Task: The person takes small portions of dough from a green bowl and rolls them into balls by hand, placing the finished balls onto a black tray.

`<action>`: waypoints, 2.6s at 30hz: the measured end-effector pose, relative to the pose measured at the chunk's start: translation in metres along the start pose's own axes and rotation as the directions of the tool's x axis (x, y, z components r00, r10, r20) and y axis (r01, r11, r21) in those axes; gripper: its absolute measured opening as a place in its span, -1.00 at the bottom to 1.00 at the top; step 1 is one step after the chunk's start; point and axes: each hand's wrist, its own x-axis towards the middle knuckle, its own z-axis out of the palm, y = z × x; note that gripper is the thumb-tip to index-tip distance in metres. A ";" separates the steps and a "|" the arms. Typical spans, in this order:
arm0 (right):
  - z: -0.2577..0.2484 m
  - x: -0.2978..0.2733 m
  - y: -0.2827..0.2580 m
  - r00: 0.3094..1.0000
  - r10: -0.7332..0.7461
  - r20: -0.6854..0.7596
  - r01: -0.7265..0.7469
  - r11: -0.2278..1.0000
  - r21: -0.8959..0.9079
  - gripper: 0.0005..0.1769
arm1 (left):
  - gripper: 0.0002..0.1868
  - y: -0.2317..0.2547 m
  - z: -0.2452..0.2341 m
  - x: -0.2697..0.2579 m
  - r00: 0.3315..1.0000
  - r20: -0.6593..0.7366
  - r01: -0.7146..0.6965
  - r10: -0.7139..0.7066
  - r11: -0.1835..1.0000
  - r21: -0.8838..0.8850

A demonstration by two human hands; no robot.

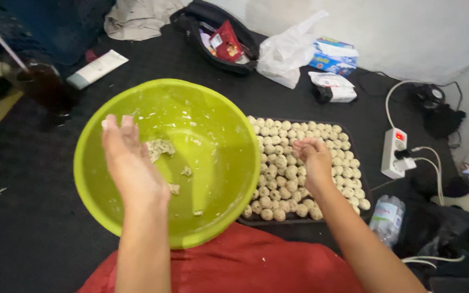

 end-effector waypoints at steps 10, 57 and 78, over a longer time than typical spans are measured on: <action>0.225 0.002 0.062 0.507 0.098 0.856 0.502 0.774 -0.386 -0.58 | -0.30 0.006 -0.034 0.018 0.907 -0.230 -0.247 0.353 0.888 0.388; 0.170 -0.087 -0.050 0.797 0.108 0.594 -0.105 0.994 -0.040 -0.79 | -0.52 -0.025 0.022 -0.014 0.761 0.632 -0.299 -0.145 0.786 0.540; 0.105 -0.115 -0.092 0.849 0.429 0.307 -0.525 0.747 0.408 -0.63 | -0.37 -0.053 0.021 -0.024 0.766 0.523 -0.561 -0.374 0.009 0.828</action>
